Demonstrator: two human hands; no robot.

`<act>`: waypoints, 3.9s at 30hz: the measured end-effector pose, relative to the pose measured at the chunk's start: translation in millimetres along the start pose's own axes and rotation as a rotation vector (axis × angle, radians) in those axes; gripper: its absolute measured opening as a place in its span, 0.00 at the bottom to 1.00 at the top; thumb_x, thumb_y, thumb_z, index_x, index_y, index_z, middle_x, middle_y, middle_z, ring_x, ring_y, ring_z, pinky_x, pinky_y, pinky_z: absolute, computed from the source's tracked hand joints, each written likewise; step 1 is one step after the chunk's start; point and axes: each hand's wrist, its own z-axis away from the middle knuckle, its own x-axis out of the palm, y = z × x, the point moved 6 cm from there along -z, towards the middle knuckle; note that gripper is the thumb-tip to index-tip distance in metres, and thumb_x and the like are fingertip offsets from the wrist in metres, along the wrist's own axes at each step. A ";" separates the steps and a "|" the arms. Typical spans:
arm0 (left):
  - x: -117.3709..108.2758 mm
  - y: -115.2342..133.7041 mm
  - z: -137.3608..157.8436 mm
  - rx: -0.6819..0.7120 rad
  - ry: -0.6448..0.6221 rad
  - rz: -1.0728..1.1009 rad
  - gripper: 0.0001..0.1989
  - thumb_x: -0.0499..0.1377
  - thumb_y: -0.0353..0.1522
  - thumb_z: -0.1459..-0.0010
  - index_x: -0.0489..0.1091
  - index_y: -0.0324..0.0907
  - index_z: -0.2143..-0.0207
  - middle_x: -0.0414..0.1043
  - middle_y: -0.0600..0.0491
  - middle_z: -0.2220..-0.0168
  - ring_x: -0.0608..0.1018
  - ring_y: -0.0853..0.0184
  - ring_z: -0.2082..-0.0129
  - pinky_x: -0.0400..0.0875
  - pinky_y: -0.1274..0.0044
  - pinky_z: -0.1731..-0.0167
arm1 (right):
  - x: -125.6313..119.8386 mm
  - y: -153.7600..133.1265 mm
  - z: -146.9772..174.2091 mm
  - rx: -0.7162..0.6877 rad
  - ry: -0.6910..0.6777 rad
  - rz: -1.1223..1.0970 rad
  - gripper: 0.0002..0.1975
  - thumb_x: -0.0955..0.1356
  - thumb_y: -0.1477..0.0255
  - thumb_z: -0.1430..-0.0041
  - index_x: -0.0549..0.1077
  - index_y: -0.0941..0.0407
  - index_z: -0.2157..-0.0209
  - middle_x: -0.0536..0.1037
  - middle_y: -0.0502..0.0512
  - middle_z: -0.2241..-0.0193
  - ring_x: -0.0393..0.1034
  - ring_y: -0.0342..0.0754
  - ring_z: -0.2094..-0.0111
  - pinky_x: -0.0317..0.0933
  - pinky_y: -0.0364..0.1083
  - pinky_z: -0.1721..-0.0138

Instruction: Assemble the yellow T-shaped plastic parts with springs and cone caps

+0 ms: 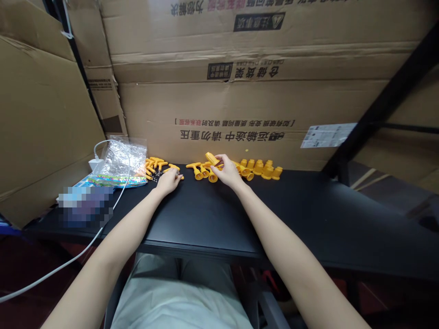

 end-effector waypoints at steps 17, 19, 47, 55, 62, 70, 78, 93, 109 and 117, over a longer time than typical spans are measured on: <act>-22.6 8.4 -1.8 -0.055 0.052 -0.266 0.09 0.48 0.34 0.35 0.65 0.39 0.61 0.74 0.41 0.63 0.74 0.56 0.59 0.66 0.70 0.61 | 9.2 1.3 3.0 -0.038 -0.083 0.011 0.14 0.67 0.71 0.51 0.68 0.54 0.60 0.75 0.56 0.62 0.71 0.51 0.62 0.66 0.53 0.58; -17.8 8.5 -1.4 -0.022 -0.018 -0.286 0.10 0.48 0.33 0.35 0.66 0.39 0.60 0.74 0.41 0.63 0.74 0.56 0.59 0.66 0.71 0.61 | 13.8 3.0 3.7 -0.039 -0.135 0.005 0.14 0.67 0.73 0.52 0.68 0.54 0.60 0.75 0.55 0.63 0.71 0.50 0.63 0.66 0.53 0.58; -7.1 34.4 2.4 0.226 -0.148 -0.303 0.08 0.53 0.31 0.39 0.72 0.40 0.67 0.74 0.44 0.65 0.73 0.56 0.57 0.65 0.66 0.54 | 32.7 -8.6 12.4 -0.141 -0.334 -0.033 0.15 0.68 0.79 0.52 0.70 0.54 0.60 0.76 0.56 0.56 0.72 0.52 0.54 0.64 0.56 0.50; -25.0 47.2 9.0 0.217 0.064 -0.240 0.07 0.55 0.32 0.39 0.73 0.45 0.61 0.64 0.43 0.41 0.64 0.50 0.41 0.55 0.52 0.45 | 32.2 -20.0 13.4 -0.166 -0.335 -0.036 0.14 0.68 0.78 0.52 0.70 0.54 0.61 0.77 0.56 0.58 0.73 0.52 0.56 0.64 0.55 0.50; -23.3 35.0 3.8 0.154 0.077 -0.124 0.08 0.57 0.35 0.39 0.70 0.41 0.60 0.55 0.39 0.36 0.70 0.54 0.44 0.68 0.62 0.50 | 32.5 -23.8 13.6 -0.169 -0.321 -0.031 0.15 0.68 0.78 0.51 0.70 0.54 0.59 0.76 0.57 0.57 0.72 0.52 0.56 0.65 0.56 0.51; -22.3 18.2 -0.1 0.228 0.217 0.065 0.14 0.53 0.22 0.44 0.66 0.39 0.55 0.53 0.39 0.37 0.66 0.58 0.40 0.66 0.65 0.44 | 33.6 -17.9 13.3 -0.173 -0.315 -0.035 0.14 0.68 0.77 0.50 0.70 0.56 0.59 0.76 0.58 0.57 0.72 0.51 0.56 0.64 0.55 0.51; -25.8 12.5 3.8 -0.024 0.089 -0.023 0.19 0.54 0.35 0.40 0.64 0.41 0.46 0.74 0.44 0.55 0.77 0.56 0.54 0.70 0.67 0.54 | 34.3 -15.7 11.8 -0.188 -0.310 -0.028 0.15 0.68 0.77 0.49 0.70 0.56 0.57 0.76 0.58 0.57 0.72 0.52 0.56 0.65 0.54 0.51; -27.4 -1.8 -2.0 0.038 0.033 0.115 0.18 0.58 0.37 0.46 0.69 0.44 0.53 0.74 0.55 0.71 0.75 0.65 0.71 0.65 0.77 0.68 | 32.4 -4.9 10.3 -0.097 -0.374 -0.162 0.18 0.69 0.77 0.47 0.71 0.55 0.53 0.75 0.59 0.52 0.72 0.51 0.53 0.63 0.55 0.46; -34.9 14.9 1.2 0.144 0.060 0.066 0.14 0.55 0.36 0.44 0.69 0.44 0.55 0.71 0.56 0.74 0.73 0.68 0.74 0.60 0.80 0.72 | 35.6 6.1 11.6 0.376 -0.362 -0.584 0.20 0.65 0.54 0.39 0.71 0.58 0.68 0.79 0.56 0.75 0.76 0.46 0.77 0.70 0.46 0.66; -33.4 12.2 0.2 0.127 0.031 0.114 0.13 0.55 0.36 0.44 0.69 0.44 0.57 0.67 0.58 0.77 0.71 0.70 0.76 0.59 0.80 0.73 | 24.0 -4.4 15.5 0.327 -0.483 -0.654 0.24 0.74 0.64 0.49 0.66 0.57 0.53 0.82 0.56 0.69 0.78 0.48 0.69 0.69 0.49 0.58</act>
